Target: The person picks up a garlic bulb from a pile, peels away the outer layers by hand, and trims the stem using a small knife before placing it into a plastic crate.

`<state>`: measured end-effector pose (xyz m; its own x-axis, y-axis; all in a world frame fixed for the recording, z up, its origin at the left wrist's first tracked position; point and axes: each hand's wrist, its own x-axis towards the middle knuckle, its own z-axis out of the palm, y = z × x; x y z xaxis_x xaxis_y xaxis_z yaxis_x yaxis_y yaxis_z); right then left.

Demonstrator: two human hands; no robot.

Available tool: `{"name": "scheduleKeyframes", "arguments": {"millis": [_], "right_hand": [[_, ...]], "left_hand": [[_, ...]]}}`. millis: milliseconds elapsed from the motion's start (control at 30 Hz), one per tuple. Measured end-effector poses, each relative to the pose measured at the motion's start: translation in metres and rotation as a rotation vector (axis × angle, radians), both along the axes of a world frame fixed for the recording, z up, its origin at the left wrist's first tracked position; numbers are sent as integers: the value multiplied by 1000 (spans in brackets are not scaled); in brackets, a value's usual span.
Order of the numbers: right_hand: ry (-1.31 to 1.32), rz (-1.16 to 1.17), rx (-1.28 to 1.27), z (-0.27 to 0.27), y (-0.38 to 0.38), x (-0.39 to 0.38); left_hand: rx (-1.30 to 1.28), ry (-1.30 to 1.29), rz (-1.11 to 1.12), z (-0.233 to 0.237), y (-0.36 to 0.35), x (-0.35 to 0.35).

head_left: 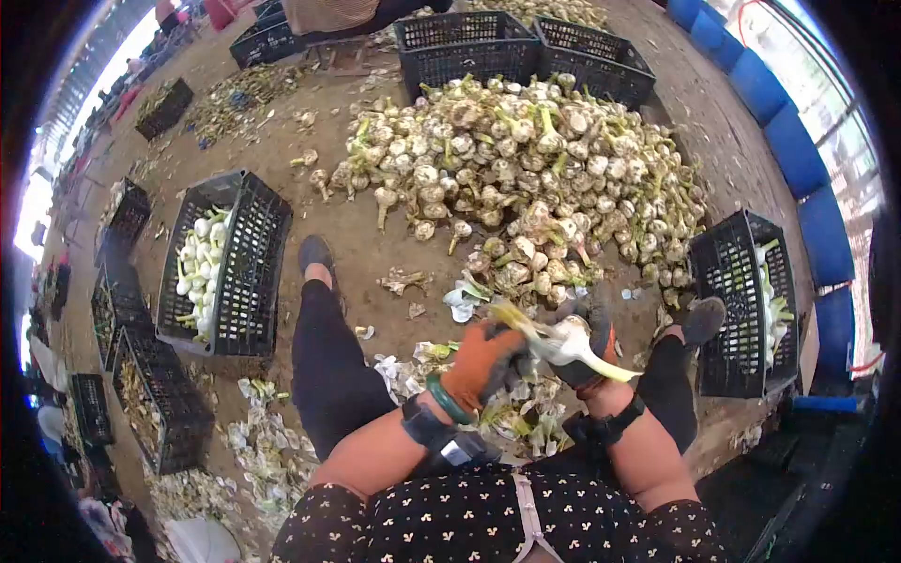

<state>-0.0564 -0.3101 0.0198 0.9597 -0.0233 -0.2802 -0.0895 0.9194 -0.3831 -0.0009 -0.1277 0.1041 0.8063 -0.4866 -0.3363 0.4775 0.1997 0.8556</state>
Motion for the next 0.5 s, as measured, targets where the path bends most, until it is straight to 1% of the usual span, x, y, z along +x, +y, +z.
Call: {"name": "scheduleKeyframes", "arguments": {"millis": [33, 67, 100, 133, 167, 200, 233, 267, 300, 333, 367, 400, 433, 467, 500], "right_hand": [[48, 74, 144, 19, 6, 0], [99, 153, 294, 24, 10, 0], [102, 145, 298, 20, 10, -3], [22, 188, 394, 14, 9, -3], [-61, 234, 489, 11, 9, -2], [15, 284, 181, 55, 18, 0], [11, 289, 180, 51, 20, -2], [60, 195, -146, 44, 22, -6], [105, 95, -469, 41, 24, -6], [-170, 319, -1329, 42, 19, -6], [-174, 327, -1325, 43, 21, -6], [8, 304, -811, 50, 24, -3], [179, 267, -296, 57, 28, -2], [169, 252, -332, 61, 33, -5], [165, 257, -337, 66, 36, -6]], "left_hand": [[-43, 116, 85, 3, 4, 6], [-40, -60, 142, -8, 11, 14], [-42, -236, 198, -20, 20, 22], [-124, -121, 220, -26, 30, 34], [1, -308, 257, -49, 36, 43], [302, -453, 9, -41, 43, 48], [602, -589, -242, -31, 46, 53], [962, -911, -475, -27, 45, 46], [1131, -868, -730, -28, 44, 41], [1156, -866, -722, -32, 46, 36], [1179, -859, -714, -37, 48, 31], [1183, -853, -709, -36, 47, 30], [1091, -843, -578, -33, 46, 31], [996, -834, -448, -30, 45, 31], [996, -835, -439, -31, 44, 30]]}}
